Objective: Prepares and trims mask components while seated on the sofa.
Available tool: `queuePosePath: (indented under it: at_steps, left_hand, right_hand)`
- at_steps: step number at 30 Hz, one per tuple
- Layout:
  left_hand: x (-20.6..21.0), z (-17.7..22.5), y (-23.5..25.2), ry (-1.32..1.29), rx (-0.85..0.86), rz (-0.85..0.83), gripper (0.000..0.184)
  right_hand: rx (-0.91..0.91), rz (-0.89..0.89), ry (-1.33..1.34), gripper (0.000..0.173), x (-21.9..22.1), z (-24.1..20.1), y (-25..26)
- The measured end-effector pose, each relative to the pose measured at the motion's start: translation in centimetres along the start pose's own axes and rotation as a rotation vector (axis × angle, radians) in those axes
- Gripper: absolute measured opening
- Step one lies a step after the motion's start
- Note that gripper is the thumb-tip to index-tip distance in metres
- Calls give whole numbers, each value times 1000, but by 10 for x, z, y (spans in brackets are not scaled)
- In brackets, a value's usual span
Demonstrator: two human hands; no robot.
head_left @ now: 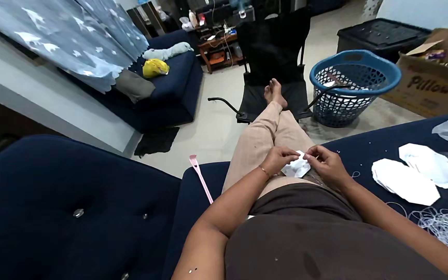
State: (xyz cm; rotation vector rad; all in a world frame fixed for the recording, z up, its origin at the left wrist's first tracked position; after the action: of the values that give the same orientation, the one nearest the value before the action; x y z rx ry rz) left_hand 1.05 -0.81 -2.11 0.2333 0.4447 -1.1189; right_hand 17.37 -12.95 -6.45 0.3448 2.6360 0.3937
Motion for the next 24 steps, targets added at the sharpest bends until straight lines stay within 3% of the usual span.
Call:
queuePosePath:
  at_steps: [4,10,24]
  left_hand:
    - [0,5,0,-124,-95,18,32]
    - [-1,5,-2,-170,-74,33,15]
    - [2,2,-2,-233,-26,40,12]
  right_hand:
    - [9,-3,34,17,2,-2,-1]
    - [3,-11,41,16,5,0,0]
    - [-16,-50,8,17,11,-3,-1]
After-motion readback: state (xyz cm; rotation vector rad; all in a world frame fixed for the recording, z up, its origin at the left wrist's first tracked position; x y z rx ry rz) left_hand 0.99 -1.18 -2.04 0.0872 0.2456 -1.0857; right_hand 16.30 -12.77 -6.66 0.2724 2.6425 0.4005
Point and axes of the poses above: each hand's wrist, its own y-axis towards the middle knuckle, its own x-axis out of the palm, z = x × y, the point moved 1 cm from there along y, towards the middle knuckle, and after that the axes turned 9 degrees about -z, right-handed, at the moved point
